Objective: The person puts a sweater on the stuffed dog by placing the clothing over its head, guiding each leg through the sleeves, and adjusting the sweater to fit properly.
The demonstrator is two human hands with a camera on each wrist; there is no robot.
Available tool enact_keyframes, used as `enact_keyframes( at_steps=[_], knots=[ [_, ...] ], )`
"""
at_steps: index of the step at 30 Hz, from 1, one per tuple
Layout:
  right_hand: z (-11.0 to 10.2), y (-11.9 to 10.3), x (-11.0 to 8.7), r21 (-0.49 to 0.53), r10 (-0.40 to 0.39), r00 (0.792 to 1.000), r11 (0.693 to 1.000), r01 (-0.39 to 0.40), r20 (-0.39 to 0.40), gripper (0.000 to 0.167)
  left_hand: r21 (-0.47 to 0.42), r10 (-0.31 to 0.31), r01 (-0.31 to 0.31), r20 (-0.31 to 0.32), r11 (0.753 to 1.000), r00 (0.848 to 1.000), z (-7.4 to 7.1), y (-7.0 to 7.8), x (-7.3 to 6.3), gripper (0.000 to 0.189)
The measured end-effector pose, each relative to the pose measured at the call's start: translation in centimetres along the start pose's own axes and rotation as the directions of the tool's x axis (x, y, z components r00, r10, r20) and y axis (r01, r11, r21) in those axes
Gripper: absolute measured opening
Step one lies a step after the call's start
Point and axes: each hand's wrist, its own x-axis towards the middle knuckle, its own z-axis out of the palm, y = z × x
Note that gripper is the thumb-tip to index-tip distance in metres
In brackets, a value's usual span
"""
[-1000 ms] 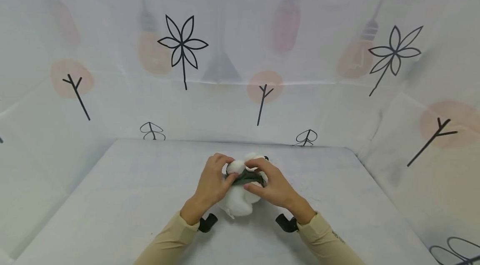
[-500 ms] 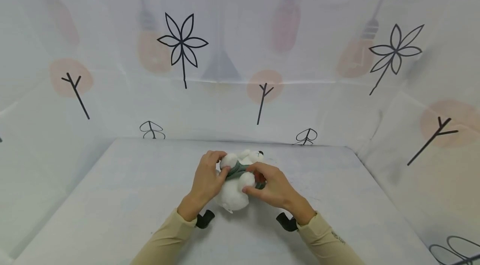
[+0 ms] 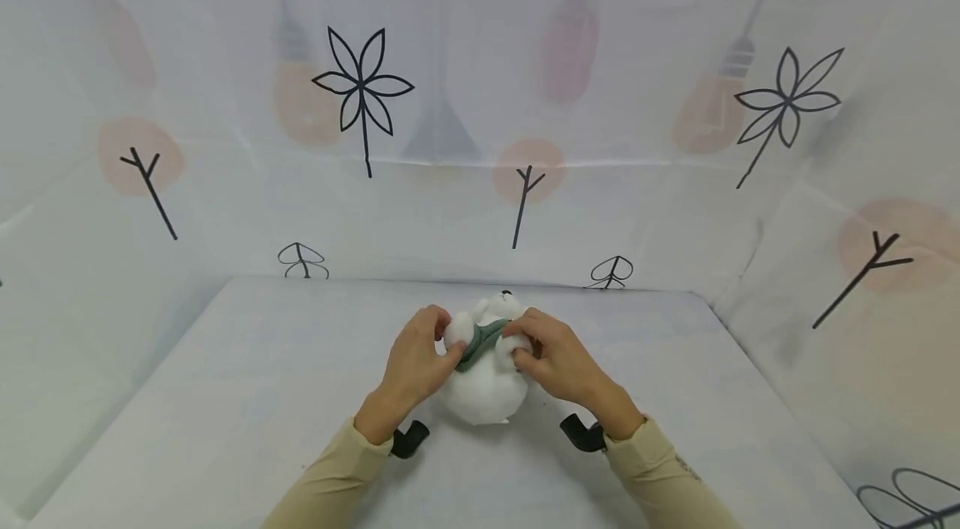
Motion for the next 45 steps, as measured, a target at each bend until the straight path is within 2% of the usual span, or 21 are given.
enact_keyframes(
  at_steps=[3,8,11,15,18,20,24,27,30,35,41,43,45],
  knots=[
    [-0.2,0.2,0.1,0.01,-0.004,1.0,1.0,0.004,-0.025,0.027,0.009,0.035,-0.036,0.019,0.999,0.999,0.0,0.3,-0.1,0.032],
    [0.0,0.2,0.2,0.069,0.056,0.998,0.996,-0.055,-0.007,0.03,0.024,0.126,-0.126,0.014,0.992,0.992,0.1,0.8,-0.1,0.038],
    [0.4,0.1,0.2,0.078,0.088,0.996,0.993,-0.087,-0.009,0.034,0.008,0.14,-0.14,0.021,0.99,0.99,0.2,0.9,-0.1,0.037],
    [0.8,0.2,0.0,0.018,0.158,0.986,0.987,-0.157,-0.063,0.036,-0.042,0.127,-0.126,0.017,0.991,0.992,0.3,0.9,-0.2,0.036],
    [0.9,0.1,0.0,-0.03,0.242,0.965,0.969,-0.246,-0.101,0.04,-0.054,0.131,-0.13,0.01,0.99,0.991,0.2,0.9,-0.2,0.035],
    [1.0,0.0,0.1,-0.047,0.318,0.943,0.945,-0.323,-0.095,0.048,-0.055,0.14,-0.139,0.008,0.989,0.99,0.2,1.0,-0.1,0.035],
    [1.3,0.0,0.1,-0.072,0.484,0.874,0.871,-0.486,-0.039,0.069,-0.063,0.128,-0.127,0.019,0.99,0.992,0.1,1.1,-0.1,0.034],
    [1.5,0.0,0.1,-0.073,0.568,0.823,0.821,-0.566,0.007,0.08,-0.071,0.106,-0.103,0.031,0.992,0.994,0.0,1.2,-0.2,0.034],
    [1.6,0.1,0.1,-0.071,0.606,0.795,0.795,-0.603,0.031,0.084,-0.071,0.091,-0.088,0.04,0.994,0.995,0.0,1.2,-0.2,0.033],
    [1.7,0.5,0.0,-0.056,0.63,0.774,0.776,-0.628,0.056,0.084,-0.081,0.078,-0.074,0.058,0.994,0.995,0.0,1.2,-0.2,0.033],
    [1.7,1.1,-0.2,-0.011,0.641,0.76,0.765,-0.644,0.108,0.081,-0.083,0.091,-0.086,0.066,0.993,0.994,0.0,1.2,-0.2,0.033],
    [1.8,1.3,-0.3,0.003,0.635,0.763,0.768,-0.64,0.121,0.079,-0.084,0.094,-0.088,0.067,0.993,0.993,0.0,1.2,-0.2,0.033],
    [1.8,1.5,-0.3,0.024,0.618,0.777,0.781,-0.624,0.119,0.076,-0.089,0.093,-0.087,0.07,0.992,0.993,0.0,1.2,-0.2,0.033]
  ],
)
